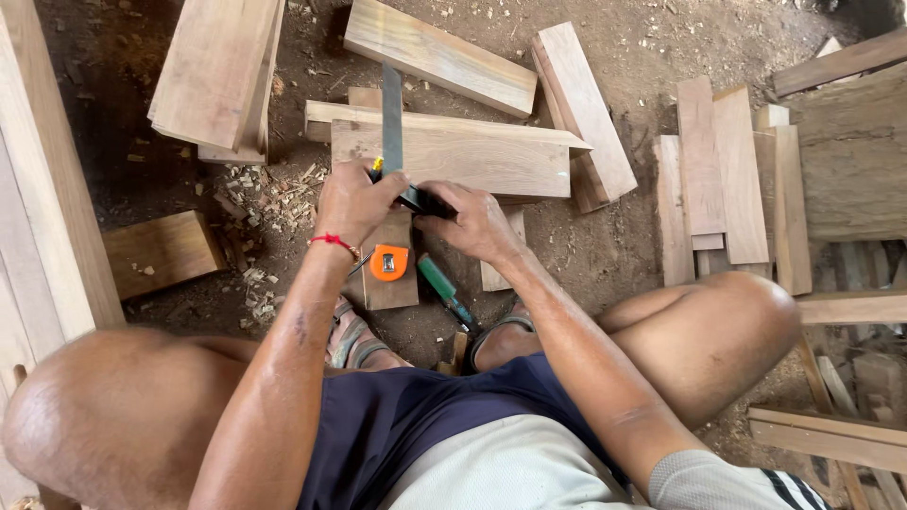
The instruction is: The person marks several wooden pieces using a try square and a pencil while sitting on the floor, occasionally moving the wood pieces to position them for marking.
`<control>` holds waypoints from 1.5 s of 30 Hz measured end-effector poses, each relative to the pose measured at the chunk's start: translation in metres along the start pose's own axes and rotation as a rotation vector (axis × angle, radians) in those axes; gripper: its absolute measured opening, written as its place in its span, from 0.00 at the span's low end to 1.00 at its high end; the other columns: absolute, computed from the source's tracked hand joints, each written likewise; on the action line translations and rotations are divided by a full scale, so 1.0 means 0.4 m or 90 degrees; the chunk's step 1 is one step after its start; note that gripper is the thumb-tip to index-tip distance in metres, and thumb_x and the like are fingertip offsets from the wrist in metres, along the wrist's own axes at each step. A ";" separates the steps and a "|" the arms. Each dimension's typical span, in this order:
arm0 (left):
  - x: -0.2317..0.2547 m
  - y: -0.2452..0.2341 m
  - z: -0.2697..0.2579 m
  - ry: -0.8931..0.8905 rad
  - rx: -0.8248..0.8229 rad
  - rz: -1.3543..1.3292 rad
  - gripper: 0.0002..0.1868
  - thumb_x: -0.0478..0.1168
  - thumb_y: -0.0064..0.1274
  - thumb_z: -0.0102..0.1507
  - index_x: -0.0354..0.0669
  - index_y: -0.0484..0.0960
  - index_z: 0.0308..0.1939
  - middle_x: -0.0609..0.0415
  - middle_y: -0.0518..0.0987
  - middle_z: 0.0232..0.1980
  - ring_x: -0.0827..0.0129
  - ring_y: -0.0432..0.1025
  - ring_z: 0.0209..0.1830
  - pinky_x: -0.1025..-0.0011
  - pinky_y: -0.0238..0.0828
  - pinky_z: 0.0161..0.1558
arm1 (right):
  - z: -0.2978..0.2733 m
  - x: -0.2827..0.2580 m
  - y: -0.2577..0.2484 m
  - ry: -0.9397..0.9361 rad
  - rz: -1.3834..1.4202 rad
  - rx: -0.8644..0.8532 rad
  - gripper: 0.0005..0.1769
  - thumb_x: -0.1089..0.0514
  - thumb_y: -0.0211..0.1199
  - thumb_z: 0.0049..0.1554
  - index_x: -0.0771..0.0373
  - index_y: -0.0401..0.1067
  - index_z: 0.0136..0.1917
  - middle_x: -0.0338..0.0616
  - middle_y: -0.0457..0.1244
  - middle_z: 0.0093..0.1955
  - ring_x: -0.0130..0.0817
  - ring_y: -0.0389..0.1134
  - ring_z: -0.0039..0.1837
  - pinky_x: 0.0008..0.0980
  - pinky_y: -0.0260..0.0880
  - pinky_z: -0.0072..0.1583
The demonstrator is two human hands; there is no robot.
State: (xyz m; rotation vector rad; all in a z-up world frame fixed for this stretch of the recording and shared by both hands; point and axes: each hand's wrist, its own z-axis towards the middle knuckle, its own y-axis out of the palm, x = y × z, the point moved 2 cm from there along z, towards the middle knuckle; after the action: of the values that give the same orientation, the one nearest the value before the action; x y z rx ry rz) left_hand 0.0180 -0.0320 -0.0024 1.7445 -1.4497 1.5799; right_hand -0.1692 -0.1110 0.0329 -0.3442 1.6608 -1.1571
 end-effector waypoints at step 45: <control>-0.014 -0.103 0.009 0.064 0.246 -0.408 0.16 0.49 0.51 0.69 0.43 0.87 0.49 0.60 0.81 0.32 0.84 0.67 0.23 0.83 0.63 0.20 | 0.008 0.193 0.083 -0.009 -0.026 0.060 0.28 0.47 0.80 0.42 0.52 0.81 0.57 0.39 0.69 0.54 0.36 0.66 0.62 0.37 0.71 0.65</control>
State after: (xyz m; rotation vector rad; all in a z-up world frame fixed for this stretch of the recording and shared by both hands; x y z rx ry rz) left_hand 0.0556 -0.0160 0.0058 2.0211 -0.4600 1.6015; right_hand -0.1893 -0.1502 -0.0387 -0.3269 1.5879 -1.2569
